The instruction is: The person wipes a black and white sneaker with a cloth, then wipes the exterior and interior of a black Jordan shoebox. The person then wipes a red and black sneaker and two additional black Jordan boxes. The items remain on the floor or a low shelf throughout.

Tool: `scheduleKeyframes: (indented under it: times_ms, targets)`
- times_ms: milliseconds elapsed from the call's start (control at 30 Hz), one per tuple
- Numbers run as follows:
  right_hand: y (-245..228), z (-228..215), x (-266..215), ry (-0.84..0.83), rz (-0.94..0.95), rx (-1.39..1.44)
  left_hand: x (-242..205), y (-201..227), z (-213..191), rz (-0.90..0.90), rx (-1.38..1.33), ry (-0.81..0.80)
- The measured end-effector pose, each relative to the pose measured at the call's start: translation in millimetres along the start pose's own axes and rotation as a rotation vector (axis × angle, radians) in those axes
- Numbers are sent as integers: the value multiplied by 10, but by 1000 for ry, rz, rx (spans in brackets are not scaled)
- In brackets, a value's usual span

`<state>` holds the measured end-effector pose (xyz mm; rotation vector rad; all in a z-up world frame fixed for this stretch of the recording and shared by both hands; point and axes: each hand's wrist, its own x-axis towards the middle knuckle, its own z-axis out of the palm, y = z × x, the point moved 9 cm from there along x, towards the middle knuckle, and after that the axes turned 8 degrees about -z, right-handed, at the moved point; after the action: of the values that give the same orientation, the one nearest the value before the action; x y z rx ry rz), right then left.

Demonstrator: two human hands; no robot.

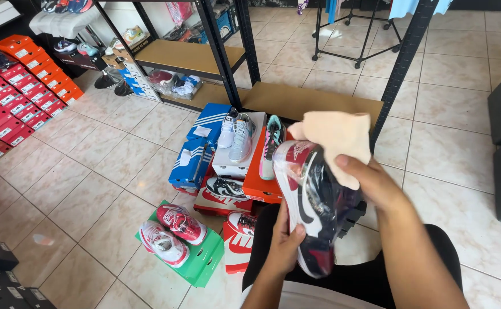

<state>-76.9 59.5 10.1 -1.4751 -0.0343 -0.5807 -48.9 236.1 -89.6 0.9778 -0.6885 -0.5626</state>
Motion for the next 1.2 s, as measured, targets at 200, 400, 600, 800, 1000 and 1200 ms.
scheduleKeyframes:
  times_ms: [200,400,600,800,1000,1200]
  targets:
    - [1299,-313,-574,436,-177,522,-6,-36,47,2,-277,-49]
    - [520,583,-1193,116,-497,-115,-8,170,-138,8,-406,154]
    - [-63,878,-1269,21,-728,-590,-82,328,86,100,218,262]
    - [-14,912,-1351,86,-710,-948,-81,299,27,258,119,146]
    - [1020,480,-1201,581,246,764,-43,90,-102,53,-292,109]
    - [1086,-168,-1237,363,-178,728,26,551,361,-3,98,-17]
